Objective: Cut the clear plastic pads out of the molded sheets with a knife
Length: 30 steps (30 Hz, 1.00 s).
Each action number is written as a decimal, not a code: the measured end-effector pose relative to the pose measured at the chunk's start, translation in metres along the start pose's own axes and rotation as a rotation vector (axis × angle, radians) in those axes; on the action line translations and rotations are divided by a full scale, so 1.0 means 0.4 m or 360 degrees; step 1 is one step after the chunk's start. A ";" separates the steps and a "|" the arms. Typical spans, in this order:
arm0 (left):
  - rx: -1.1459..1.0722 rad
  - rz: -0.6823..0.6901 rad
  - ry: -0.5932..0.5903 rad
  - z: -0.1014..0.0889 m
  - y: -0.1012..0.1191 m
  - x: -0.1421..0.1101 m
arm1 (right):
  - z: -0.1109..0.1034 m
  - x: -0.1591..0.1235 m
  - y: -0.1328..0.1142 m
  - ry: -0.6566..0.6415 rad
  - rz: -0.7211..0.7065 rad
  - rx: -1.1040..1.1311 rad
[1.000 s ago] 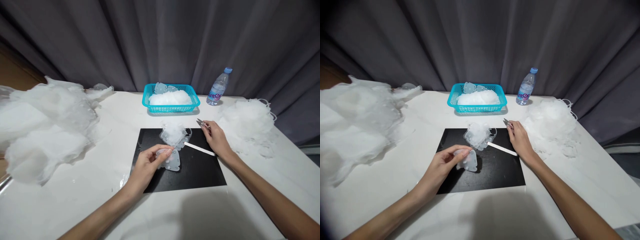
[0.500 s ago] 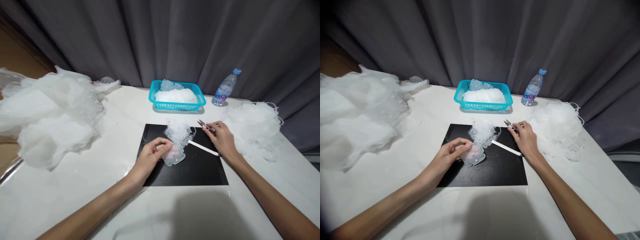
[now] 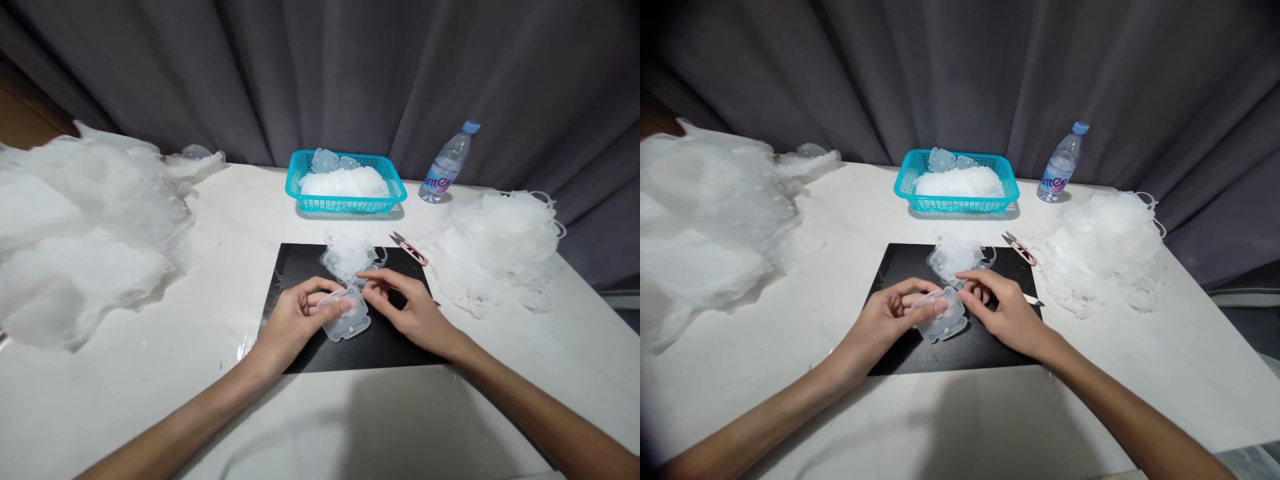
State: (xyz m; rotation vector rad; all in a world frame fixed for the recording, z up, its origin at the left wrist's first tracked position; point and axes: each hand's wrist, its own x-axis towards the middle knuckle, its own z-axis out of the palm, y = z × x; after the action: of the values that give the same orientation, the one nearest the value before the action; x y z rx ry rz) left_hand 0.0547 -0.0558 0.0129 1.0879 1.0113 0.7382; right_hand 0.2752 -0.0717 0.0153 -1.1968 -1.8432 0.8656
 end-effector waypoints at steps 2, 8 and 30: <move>0.0020 -0.0043 0.0005 -0.001 0.004 -0.001 | -0.037 0.007 0.018 -0.0002 0.0003 -0.0176; -0.0030 -0.0134 -0.0019 -0.004 0.021 0.005 | -0.168 0.020 0.059 -0.0426 0.0227 -0.0530; 0.0373 0.0343 0.0263 -0.097 0.125 0.118 | -0.054 0.044 0.145 0.0311 -0.0103 -0.0935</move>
State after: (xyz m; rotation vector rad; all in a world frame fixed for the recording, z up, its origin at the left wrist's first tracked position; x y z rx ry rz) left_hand 0.0362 0.0154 0.0419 1.3715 1.1534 0.9112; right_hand 0.3133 -0.0334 -0.0193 -1.4968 -2.0203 0.1509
